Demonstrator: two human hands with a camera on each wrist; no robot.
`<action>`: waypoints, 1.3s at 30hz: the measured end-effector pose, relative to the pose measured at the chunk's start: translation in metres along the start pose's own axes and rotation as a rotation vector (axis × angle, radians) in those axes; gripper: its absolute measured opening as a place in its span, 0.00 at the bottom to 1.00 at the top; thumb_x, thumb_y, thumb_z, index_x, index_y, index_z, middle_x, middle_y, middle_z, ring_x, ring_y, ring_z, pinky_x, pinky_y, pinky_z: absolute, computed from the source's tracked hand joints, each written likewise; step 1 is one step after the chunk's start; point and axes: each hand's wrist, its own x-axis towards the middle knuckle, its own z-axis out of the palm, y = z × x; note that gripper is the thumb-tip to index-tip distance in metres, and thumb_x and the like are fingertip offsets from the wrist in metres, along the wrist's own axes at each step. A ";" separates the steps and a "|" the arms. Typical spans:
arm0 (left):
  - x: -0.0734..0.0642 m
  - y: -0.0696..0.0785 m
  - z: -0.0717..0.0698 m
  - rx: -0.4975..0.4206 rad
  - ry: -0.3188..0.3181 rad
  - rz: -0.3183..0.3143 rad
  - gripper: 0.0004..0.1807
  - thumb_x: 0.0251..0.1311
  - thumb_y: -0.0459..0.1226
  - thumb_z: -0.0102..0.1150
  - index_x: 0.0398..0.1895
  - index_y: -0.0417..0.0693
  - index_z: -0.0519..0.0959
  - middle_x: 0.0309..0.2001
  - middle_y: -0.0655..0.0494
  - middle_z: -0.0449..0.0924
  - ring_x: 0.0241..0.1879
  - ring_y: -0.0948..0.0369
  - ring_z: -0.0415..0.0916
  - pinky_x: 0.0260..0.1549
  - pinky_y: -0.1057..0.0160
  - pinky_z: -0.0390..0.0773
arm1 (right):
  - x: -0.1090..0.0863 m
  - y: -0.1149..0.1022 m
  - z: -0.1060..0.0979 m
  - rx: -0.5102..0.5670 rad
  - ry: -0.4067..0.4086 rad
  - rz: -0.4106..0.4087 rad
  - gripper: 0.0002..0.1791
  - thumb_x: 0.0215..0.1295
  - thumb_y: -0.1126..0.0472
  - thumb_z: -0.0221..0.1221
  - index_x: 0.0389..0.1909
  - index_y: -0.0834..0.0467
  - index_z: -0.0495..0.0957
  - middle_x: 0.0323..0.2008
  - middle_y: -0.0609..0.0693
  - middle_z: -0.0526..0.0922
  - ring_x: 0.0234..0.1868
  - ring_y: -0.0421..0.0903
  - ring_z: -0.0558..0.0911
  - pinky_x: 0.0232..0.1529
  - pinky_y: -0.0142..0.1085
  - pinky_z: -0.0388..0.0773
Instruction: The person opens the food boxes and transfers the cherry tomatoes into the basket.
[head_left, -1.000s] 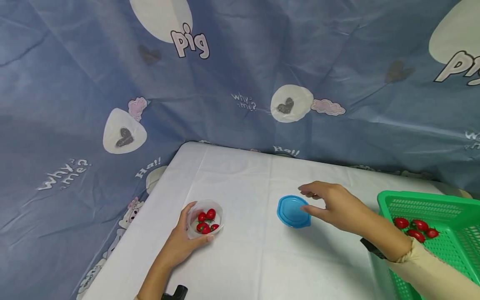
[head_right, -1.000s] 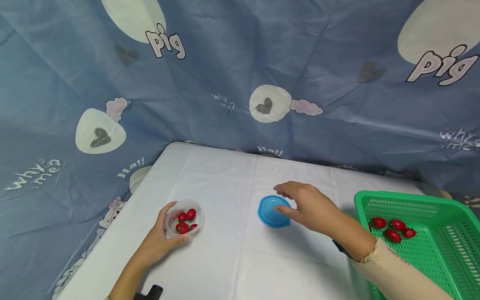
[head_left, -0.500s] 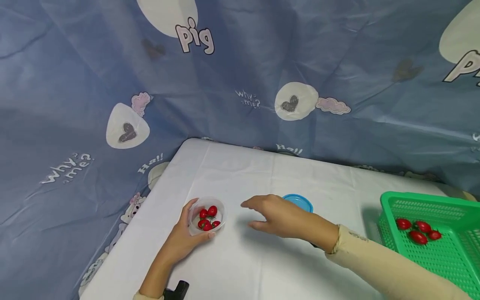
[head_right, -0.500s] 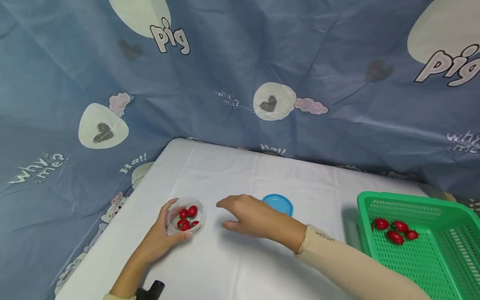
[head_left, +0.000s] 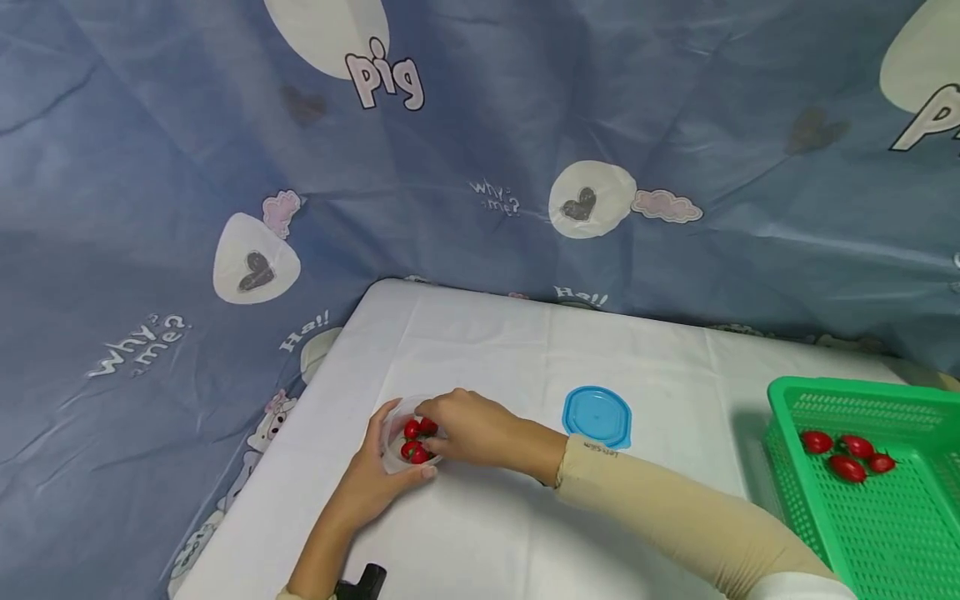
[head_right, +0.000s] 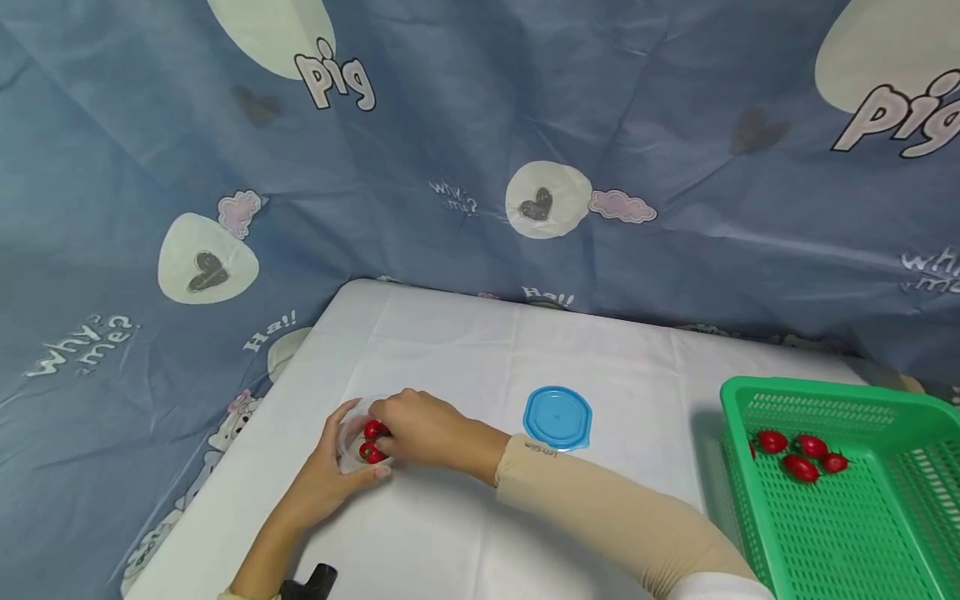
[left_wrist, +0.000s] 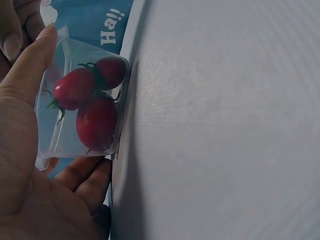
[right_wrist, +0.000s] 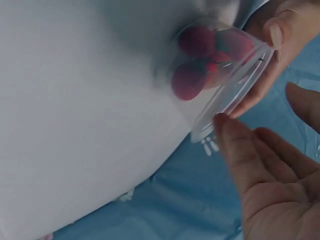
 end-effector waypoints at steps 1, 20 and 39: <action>0.000 0.000 0.000 -0.001 -0.001 0.004 0.63 0.52 0.56 0.80 0.84 0.70 0.46 0.79 0.51 0.61 0.76 0.40 0.58 0.68 0.28 0.60 | 0.004 -0.002 0.002 -0.008 -0.010 0.019 0.07 0.67 0.61 0.69 0.43 0.57 0.85 0.27 0.38 0.81 0.25 0.33 0.74 0.27 0.23 0.70; 0.003 0.004 -0.001 -0.012 -0.005 0.009 0.64 0.50 0.56 0.82 0.84 0.71 0.46 0.75 0.51 0.67 0.71 0.47 0.68 0.66 0.35 0.65 | 0.037 -0.010 0.015 -0.037 -0.185 0.223 0.09 0.58 0.63 0.74 0.30 0.52 0.82 0.20 0.42 0.73 0.22 0.39 0.69 0.21 0.31 0.65; -0.002 0.001 -0.003 -0.036 -0.006 0.006 0.63 0.51 0.55 0.81 0.84 0.72 0.46 0.77 0.49 0.65 0.74 0.45 0.64 0.68 0.33 0.61 | 0.053 -0.003 0.018 0.096 -0.331 0.246 0.13 0.69 0.56 0.67 0.25 0.54 0.78 0.16 0.42 0.67 0.18 0.38 0.67 0.20 0.30 0.63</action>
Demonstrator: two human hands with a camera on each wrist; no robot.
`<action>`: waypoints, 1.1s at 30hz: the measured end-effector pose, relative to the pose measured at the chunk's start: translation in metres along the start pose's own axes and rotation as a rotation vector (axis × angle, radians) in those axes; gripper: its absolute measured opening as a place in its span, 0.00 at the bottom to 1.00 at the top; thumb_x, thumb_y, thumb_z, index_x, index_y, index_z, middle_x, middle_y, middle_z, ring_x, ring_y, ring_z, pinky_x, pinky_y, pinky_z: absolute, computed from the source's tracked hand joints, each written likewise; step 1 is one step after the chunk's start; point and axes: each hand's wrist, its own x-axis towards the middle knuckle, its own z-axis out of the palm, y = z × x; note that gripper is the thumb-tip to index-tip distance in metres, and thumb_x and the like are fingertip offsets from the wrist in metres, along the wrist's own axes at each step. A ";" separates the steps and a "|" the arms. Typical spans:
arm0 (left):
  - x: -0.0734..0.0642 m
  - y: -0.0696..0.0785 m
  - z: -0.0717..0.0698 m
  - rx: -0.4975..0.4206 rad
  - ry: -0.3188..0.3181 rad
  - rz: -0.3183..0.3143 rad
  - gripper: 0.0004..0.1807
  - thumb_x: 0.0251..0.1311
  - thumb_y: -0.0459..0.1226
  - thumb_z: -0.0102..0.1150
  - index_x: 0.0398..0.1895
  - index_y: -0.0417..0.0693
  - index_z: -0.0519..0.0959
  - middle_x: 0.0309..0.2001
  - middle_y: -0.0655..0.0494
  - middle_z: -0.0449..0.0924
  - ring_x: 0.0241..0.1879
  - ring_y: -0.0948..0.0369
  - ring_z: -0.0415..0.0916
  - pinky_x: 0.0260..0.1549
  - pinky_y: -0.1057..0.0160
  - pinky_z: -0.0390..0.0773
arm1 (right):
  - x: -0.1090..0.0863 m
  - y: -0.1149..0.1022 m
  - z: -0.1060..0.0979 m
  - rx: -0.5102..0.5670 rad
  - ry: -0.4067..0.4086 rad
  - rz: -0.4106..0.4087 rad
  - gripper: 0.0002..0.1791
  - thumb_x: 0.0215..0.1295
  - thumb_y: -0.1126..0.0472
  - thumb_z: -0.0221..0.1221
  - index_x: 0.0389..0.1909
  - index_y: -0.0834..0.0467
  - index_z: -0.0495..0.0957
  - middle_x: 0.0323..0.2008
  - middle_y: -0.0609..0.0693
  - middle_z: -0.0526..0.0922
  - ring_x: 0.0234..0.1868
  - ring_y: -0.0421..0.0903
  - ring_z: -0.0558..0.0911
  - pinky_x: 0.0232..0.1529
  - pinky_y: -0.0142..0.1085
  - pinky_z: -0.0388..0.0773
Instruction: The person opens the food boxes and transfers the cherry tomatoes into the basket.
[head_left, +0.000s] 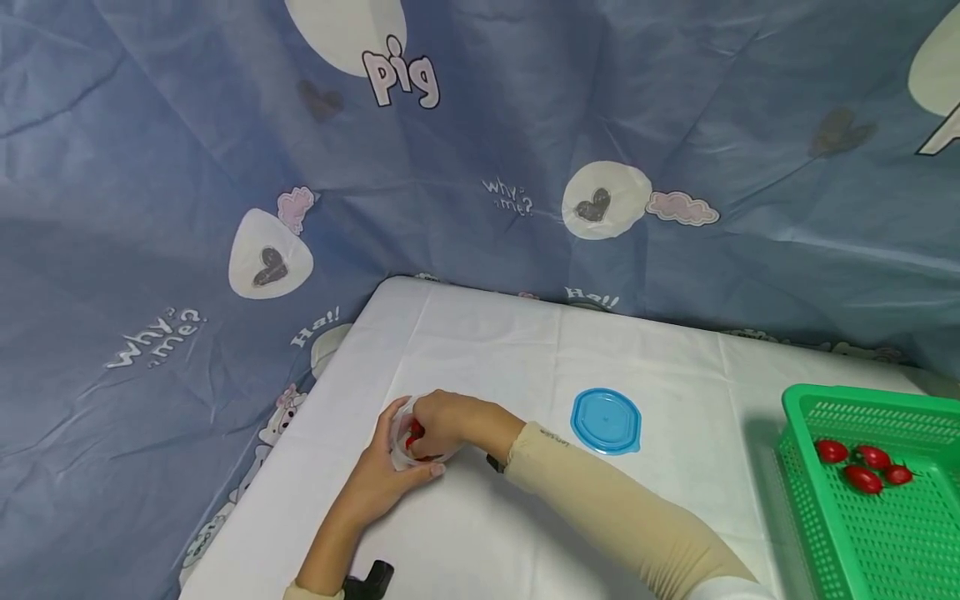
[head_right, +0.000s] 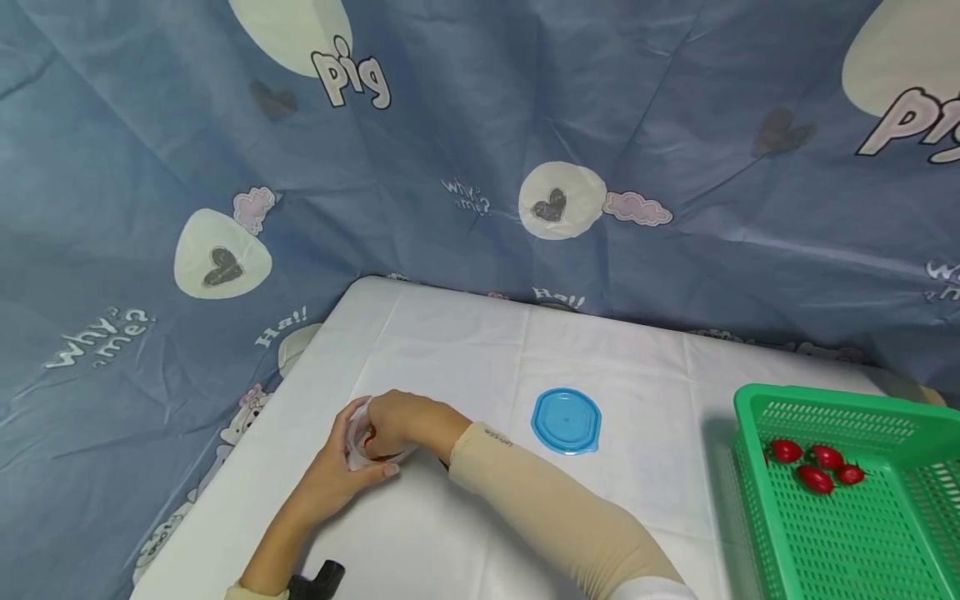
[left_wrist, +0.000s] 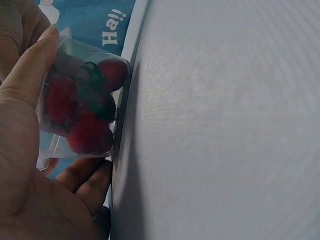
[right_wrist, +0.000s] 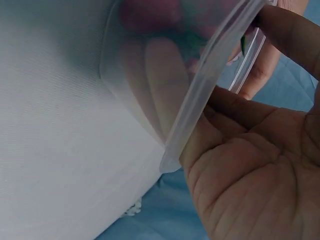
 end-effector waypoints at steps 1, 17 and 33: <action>0.000 0.000 0.000 -0.003 -0.003 0.000 0.63 0.52 0.55 0.81 0.84 0.72 0.46 0.77 0.49 0.64 0.74 0.45 0.63 0.69 0.33 0.61 | 0.000 0.001 0.000 0.017 -0.004 -0.009 0.13 0.70 0.55 0.66 0.25 0.54 0.78 0.16 0.42 0.68 0.18 0.38 0.67 0.20 0.31 0.63; 0.000 -0.001 0.002 0.017 0.010 -0.015 0.64 0.50 0.56 0.82 0.84 0.71 0.47 0.77 0.45 0.63 0.76 0.40 0.60 0.67 0.28 0.60 | 0.000 0.021 -0.003 0.163 0.052 -0.161 0.12 0.63 0.57 0.73 0.44 0.55 0.83 0.33 0.39 0.81 0.35 0.35 0.78 0.37 0.28 0.77; 0.000 -0.001 0.002 0.026 0.015 -0.002 0.64 0.50 0.55 0.82 0.84 0.70 0.46 0.77 0.46 0.63 0.76 0.42 0.60 0.68 0.29 0.60 | -0.016 0.030 0.010 0.251 0.197 -0.308 0.19 0.63 0.70 0.68 0.55 0.60 0.83 0.40 0.39 0.83 0.36 0.34 0.79 0.39 0.24 0.79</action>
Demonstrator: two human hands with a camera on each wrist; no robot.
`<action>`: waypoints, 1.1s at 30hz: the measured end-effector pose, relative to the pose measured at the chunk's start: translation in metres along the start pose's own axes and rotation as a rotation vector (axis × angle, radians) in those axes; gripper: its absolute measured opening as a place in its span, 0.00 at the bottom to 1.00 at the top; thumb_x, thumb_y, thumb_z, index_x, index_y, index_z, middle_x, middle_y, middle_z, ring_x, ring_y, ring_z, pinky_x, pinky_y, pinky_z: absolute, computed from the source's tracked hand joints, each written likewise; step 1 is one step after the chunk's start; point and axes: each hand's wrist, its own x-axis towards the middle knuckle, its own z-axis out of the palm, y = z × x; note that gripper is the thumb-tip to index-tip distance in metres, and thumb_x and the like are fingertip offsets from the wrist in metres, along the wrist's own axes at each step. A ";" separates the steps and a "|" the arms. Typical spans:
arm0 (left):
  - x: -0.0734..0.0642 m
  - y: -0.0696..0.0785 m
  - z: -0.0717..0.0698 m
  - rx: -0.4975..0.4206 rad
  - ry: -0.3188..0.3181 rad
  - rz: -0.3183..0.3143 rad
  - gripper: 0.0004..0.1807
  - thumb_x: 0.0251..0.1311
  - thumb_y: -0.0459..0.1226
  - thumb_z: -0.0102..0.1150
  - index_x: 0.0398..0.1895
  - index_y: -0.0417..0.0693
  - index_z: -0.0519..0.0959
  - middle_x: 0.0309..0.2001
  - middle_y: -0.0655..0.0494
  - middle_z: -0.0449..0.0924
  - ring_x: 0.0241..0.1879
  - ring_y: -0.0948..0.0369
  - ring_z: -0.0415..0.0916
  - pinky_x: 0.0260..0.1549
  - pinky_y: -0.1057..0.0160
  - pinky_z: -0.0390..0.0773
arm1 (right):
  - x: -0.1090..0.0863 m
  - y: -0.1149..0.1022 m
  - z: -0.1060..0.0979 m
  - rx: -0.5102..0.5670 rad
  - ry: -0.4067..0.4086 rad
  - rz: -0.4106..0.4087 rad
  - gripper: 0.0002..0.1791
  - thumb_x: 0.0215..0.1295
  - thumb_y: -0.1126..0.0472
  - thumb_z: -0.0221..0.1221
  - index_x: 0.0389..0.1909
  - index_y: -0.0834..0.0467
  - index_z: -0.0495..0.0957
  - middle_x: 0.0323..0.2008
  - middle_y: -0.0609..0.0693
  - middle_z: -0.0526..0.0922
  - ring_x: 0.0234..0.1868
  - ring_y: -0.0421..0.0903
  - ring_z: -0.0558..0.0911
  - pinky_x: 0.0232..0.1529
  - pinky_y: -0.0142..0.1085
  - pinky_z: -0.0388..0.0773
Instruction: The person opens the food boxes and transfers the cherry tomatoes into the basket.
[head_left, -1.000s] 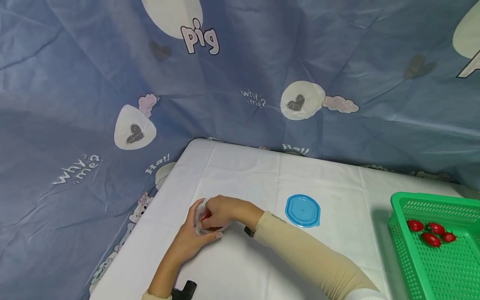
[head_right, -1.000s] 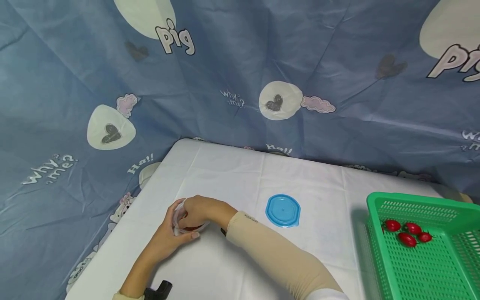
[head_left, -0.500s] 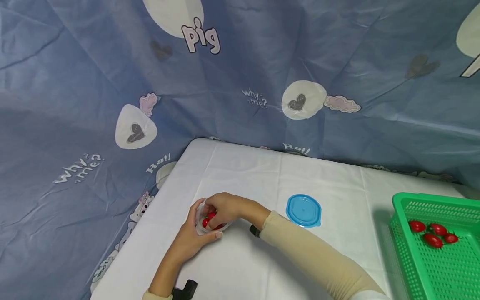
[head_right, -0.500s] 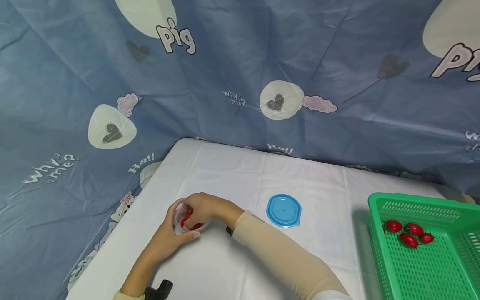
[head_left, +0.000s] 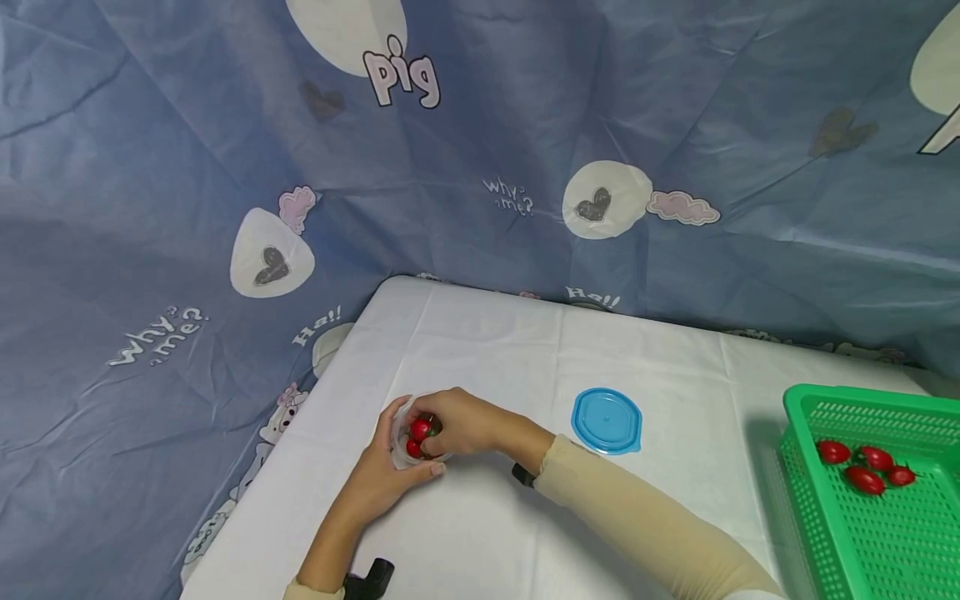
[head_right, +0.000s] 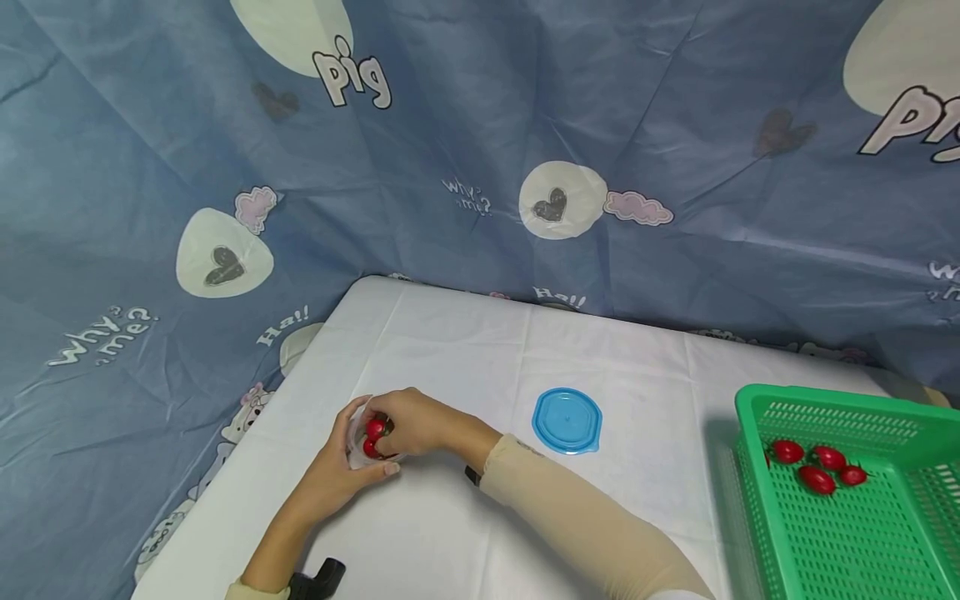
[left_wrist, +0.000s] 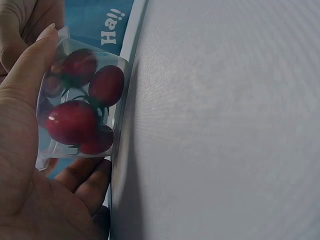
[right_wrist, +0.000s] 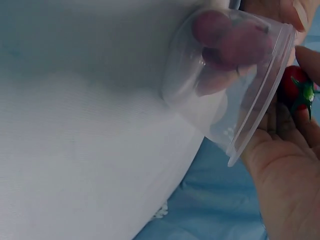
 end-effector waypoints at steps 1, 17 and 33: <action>0.000 0.000 0.000 0.002 0.001 0.003 0.64 0.50 0.56 0.82 0.84 0.70 0.46 0.77 0.46 0.63 0.76 0.41 0.60 0.68 0.29 0.60 | -0.001 0.000 0.000 -0.001 0.009 -0.006 0.19 0.64 0.69 0.68 0.56 0.59 0.83 0.40 0.40 0.83 0.36 0.34 0.79 0.39 0.24 0.79; 0.002 -0.001 0.001 0.041 0.006 -0.001 0.62 0.52 0.57 0.80 0.83 0.70 0.48 0.79 0.43 0.60 0.76 0.38 0.58 0.67 0.25 0.58 | -0.023 0.010 -0.014 0.087 0.116 -0.036 0.23 0.65 0.72 0.67 0.61 0.60 0.83 0.52 0.50 0.88 0.42 0.37 0.84 0.46 0.28 0.81; 0.002 0.000 0.001 0.029 0.013 -0.003 0.63 0.50 0.56 0.82 0.83 0.70 0.48 0.77 0.49 0.64 0.76 0.40 0.59 0.68 0.27 0.58 | -0.057 0.022 -0.029 0.110 0.149 0.023 0.22 0.65 0.71 0.66 0.60 0.60 0.84 0.46 0.45 0.88 0.37 0.38 0.81 0.42 0.32 0.82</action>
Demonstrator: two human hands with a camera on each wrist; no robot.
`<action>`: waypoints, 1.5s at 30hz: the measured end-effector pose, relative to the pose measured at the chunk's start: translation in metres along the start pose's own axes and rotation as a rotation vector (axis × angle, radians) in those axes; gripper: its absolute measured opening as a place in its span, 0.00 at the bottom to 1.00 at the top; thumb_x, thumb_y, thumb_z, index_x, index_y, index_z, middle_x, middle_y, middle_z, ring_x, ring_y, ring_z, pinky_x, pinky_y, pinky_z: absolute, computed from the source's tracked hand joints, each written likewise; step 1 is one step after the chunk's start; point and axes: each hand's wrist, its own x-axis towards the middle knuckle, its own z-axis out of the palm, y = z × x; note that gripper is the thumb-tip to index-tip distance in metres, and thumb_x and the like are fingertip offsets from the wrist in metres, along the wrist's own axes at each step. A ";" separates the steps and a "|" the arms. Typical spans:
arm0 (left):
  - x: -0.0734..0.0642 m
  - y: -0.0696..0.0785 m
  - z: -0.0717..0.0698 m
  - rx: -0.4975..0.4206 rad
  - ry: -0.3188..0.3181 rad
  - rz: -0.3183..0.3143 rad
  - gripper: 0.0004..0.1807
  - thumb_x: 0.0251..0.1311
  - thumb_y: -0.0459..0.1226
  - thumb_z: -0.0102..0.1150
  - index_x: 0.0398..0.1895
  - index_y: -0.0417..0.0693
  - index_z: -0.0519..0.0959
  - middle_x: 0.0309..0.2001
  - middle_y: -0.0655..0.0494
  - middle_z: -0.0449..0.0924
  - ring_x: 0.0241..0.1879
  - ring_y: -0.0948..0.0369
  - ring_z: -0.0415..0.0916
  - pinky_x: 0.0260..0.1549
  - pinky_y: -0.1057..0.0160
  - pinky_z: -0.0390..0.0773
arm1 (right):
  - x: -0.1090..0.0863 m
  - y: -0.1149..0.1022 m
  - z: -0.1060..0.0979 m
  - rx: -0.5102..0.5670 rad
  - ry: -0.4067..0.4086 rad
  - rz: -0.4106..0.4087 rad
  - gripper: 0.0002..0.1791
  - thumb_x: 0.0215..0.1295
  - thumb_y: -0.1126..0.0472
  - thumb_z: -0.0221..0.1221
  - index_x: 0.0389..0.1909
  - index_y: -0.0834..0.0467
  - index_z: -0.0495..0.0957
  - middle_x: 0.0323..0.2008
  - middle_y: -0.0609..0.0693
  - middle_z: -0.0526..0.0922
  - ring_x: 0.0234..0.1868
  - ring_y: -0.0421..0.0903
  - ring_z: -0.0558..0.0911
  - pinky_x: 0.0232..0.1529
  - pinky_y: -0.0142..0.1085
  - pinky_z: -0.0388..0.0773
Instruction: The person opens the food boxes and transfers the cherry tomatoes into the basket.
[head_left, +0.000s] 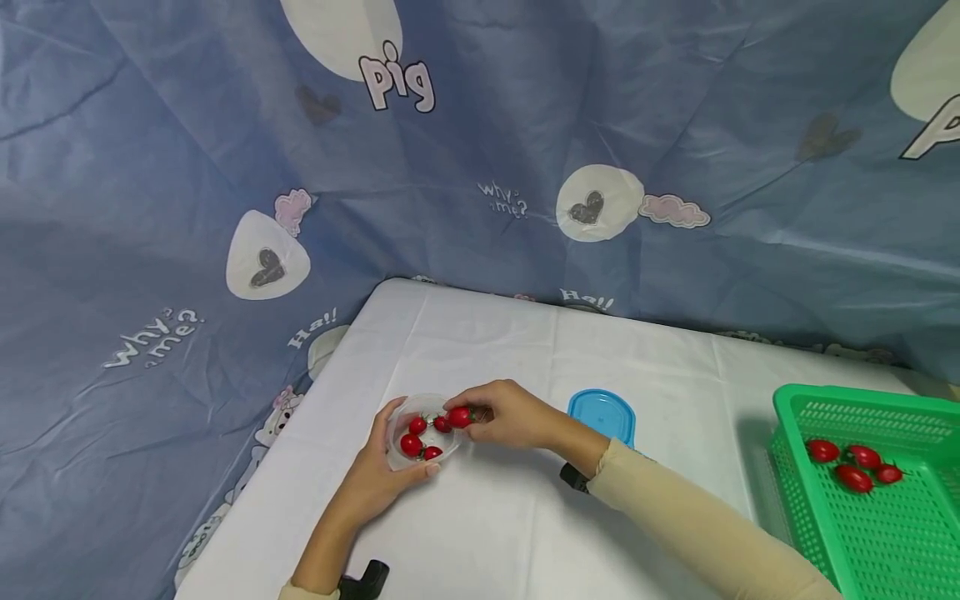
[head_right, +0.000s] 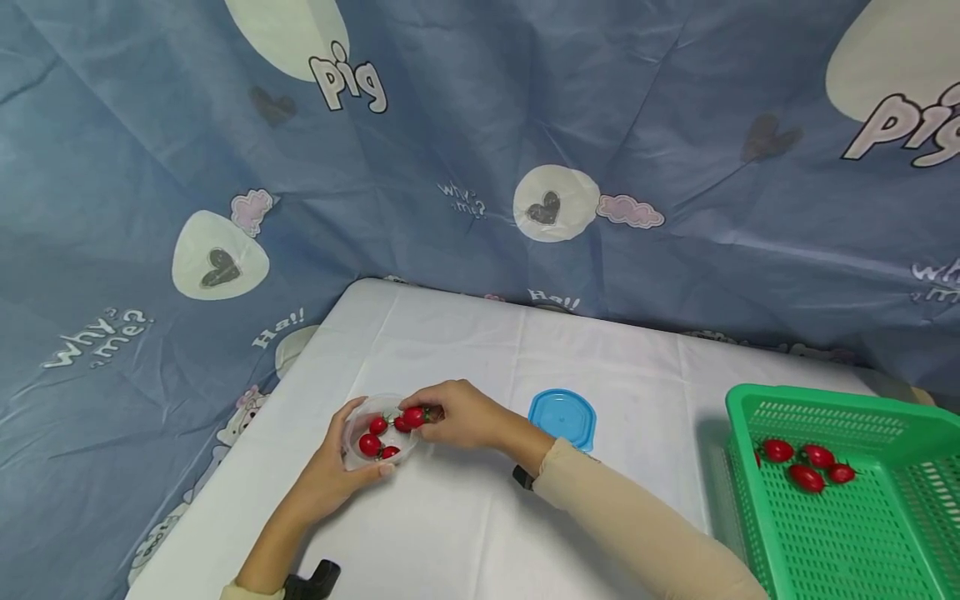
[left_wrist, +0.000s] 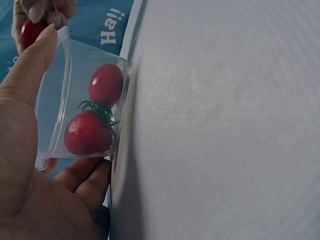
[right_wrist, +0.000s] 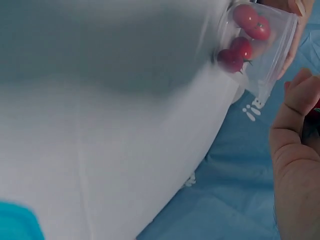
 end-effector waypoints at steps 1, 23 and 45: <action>0.000 0.000 0.000 -0.001 0.000 0.000 0.62 0.50 0.56 0.82 0.83 0.71 0.48 0.77 0.49 0.64 0.76 0.40 0.59 0.68 0.27 0.57 | -0.003 0.000 -0.002 0.011 -0.003 0.007 0.22 0.65 0.71 0.67 0.60 0.60 0.84 0.45 0.44 0.88 0.37 0.38 0.81 0.41 0.32 0.82; 0.001 -0.002 0.001 0.015 0.009 0.015 0.62 0.50 0.56 0.81 0.83 0.69 0.48 0.79 0.45 0.61 0.77 0.36 0.55 0.67 0.24 0.55 | -0.078 -0.005 -0.095 0.072 0.023 0.081 0.22 0.69 0.68 0.66 0.64 0.58 0.82 0.57 0.52 0.87 0.52 0.46 0.88 0.52 0.36 0.84; 0.000 -0.001 0.001 0.018 -0.002 -0.012 0.63 0.49 0.56 0.82 0.82 0.75 0.48 0.79 0.48 0.62 0.78 0.38 0.55 0.68 0.24 0.54 | -0.221 -0.011 -0.167 0.048 0.314 0.128 0.22 0.75 0.70 0.60 0.68 0.59 0.77 0.61 0.55 0.85 0.58 0.44 0.86 0.50 0.36 0.85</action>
